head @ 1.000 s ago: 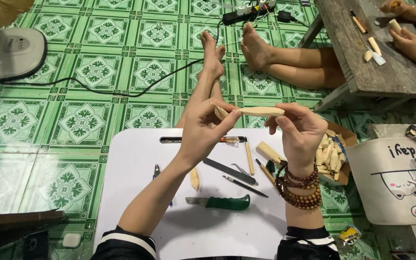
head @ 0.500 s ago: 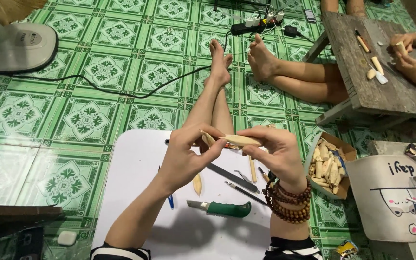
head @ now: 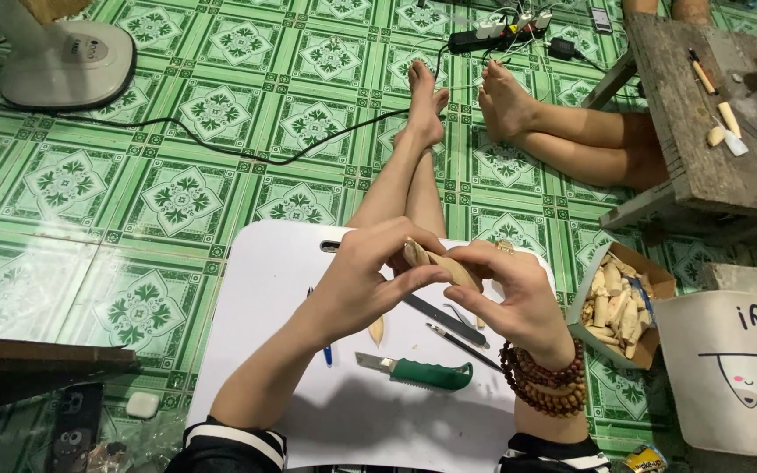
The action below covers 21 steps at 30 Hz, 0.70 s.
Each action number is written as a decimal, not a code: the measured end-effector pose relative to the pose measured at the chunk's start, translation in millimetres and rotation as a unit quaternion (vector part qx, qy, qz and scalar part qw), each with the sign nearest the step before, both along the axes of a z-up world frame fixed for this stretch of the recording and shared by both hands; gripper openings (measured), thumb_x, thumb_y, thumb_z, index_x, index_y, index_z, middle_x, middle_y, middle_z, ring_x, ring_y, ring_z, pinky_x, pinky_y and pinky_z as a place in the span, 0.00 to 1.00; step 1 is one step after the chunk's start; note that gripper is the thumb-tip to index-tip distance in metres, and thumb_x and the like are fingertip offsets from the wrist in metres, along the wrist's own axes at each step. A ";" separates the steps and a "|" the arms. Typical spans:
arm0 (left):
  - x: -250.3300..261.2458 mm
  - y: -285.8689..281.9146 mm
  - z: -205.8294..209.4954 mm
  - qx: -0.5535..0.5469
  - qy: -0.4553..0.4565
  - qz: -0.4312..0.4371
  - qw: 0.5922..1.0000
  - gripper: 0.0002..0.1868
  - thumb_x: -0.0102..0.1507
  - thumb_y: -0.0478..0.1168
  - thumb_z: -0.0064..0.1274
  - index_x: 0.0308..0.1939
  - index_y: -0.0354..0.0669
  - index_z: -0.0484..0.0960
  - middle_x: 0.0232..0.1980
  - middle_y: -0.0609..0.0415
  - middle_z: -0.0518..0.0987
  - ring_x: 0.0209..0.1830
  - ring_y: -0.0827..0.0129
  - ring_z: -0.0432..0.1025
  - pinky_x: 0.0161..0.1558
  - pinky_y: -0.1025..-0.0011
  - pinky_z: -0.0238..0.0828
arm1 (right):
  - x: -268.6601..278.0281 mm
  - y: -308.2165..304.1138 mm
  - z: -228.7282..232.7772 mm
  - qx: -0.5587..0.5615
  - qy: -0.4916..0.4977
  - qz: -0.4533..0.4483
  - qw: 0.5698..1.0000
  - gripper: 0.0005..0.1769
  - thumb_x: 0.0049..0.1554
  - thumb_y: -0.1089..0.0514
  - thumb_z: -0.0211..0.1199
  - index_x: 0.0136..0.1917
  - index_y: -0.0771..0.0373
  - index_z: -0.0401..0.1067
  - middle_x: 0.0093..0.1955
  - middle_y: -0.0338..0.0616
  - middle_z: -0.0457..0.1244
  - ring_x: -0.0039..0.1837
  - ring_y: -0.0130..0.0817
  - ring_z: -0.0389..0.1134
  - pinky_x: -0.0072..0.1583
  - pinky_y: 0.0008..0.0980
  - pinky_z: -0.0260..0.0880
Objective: Carving and shaping small wooden pieces using a utility knife and pliers to create detailed components.
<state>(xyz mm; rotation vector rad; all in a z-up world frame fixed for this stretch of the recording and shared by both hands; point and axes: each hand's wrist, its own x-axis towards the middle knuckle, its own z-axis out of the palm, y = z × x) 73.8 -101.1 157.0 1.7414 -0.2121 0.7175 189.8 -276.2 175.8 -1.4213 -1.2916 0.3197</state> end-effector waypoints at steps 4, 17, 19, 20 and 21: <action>1.7 -0.7 -0.2 -0.009 -0.004 -0.006 1.000 0.08 0.64 0.39 0.63 0.45 0.42 0.83 0.34 0.53 0.80 0.24 0.71 0.75 0.29 0.73 0.75 | -0.9 1.6 3.5 -0.001 -0.030 -0.005 1.000 0.16 0.51 0.69 0.70 0.54 0.74 0.76 0.31 0.46 0.64 0.34 0.30 0.58 0.36 0.30 0.64; -1.2 -1.6 3.4 -0.021 -0.034 -0.019 0.999 0.05 0.65 0.38 0.60 0.44 0.45 0.84 0.35 0.56 0.80 0.28 0.73 0.73 0.31 0.75 0.75 | 1.1 -8.3 4.8 0.020 -0.039 0.006 0.999 0.15 0.53 0.67 0.67 0.54 0.75 0.76 0.29 0.42 0.63 0.33 0.27 0.58 0.36 0.27 0.63; -1.6 -1.0 4.9 -0.021 -0.037 -0.017 0.999 0.04 0.65 0.38 0.60 0.44 0.45 0.84 0.35 0.56 0.80 0.27 0.73 0.73 0.30 0.75 0.75 | 1.5 -9.3 5.7 0.011 -0.032 0.009 0.999 0.15 0.54 0.66 0.65 0.54 0.74 0.77 0.29 0.43 0.63 0.32 0.27 0.58 0.35 0.28 0.62; -1.9 -0.6 5.8 -0.021 -0.043 -0.019 0.999 0.04 0.66 0.37 0.60 0.44 0.45 0.84 0.35 0.56 0.80 0.28 0.73 0.73 0.30 0.75 0.74 | 1.7 -9.6 6.2 0.016 -0.033 0.018 0.999 0.14 0.55 0.66 0.63 0.54 0.75 0.76 0.27 0.44 0.62 0.31 0.27 0.56 0.35 0.27 0.60; -2.6 -0.9 6.6 -0.022 -0.049 -0.022 0.998 0.03 0.66 0.37 0.60 0.44 0.45 0.84 0.35 0.56 0.80 0.28 0.72 0.73 0.30 0.74 0.74 | 1.4 -10.5 6.6 0.020 -0.034 0.027 0.999 0.14 0.56 0.65 0.61 0.54 0.76 0.76 0.26 0.45 0.61 0.31 0.27 0.54 0.34 0.26 0.59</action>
